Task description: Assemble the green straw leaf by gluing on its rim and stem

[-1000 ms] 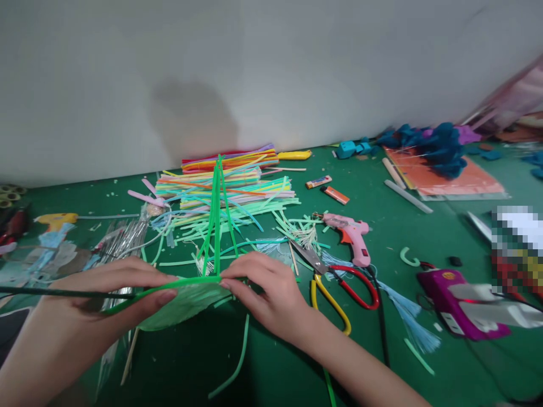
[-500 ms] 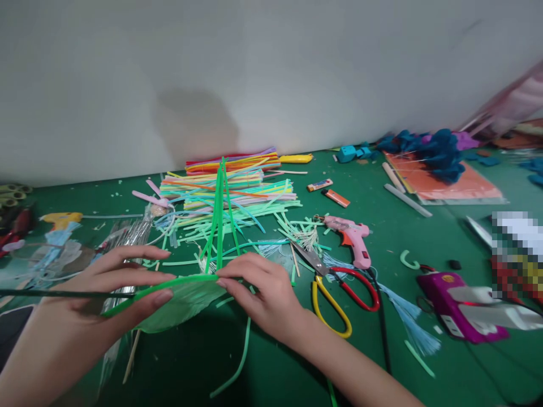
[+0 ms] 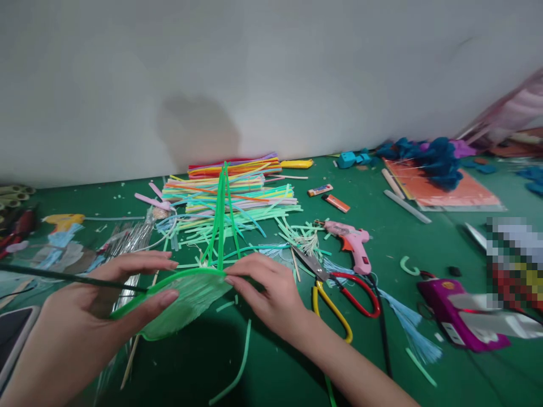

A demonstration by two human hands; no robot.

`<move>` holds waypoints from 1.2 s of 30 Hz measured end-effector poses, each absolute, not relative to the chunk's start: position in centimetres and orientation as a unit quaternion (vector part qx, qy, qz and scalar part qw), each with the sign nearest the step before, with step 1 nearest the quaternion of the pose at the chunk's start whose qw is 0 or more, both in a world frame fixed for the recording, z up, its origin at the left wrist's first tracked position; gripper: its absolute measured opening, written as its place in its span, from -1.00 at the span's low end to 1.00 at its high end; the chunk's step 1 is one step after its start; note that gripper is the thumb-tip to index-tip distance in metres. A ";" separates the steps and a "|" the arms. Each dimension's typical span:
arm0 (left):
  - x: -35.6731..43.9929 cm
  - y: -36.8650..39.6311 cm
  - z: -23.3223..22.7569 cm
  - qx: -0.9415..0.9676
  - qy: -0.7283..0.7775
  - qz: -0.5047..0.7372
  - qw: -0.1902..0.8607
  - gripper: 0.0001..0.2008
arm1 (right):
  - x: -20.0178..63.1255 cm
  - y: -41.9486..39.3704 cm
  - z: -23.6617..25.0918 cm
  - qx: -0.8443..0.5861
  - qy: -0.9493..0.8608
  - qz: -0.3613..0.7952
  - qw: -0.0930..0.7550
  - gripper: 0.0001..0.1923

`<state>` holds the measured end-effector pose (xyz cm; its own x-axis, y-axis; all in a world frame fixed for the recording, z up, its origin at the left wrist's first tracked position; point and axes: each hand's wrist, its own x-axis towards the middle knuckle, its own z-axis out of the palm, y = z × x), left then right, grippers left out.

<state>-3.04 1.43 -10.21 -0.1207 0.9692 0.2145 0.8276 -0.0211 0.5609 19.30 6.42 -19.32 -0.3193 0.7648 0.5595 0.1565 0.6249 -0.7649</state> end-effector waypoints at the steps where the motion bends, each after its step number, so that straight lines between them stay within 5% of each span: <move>1: -3.0 1.4 -10.2 0.649 0.691 0.290 0.128 -0.74 | 19.3 6.5 -19.4 -0.308 -0.753 0.304 0.496 -0.88; 36: -4.0 -0.3 -12.0 0.588 0.750 0.273 0.133 -0.63 | 19.7 6.5 -19.5 -0.307 -0.754 0.307 0.493 -0.87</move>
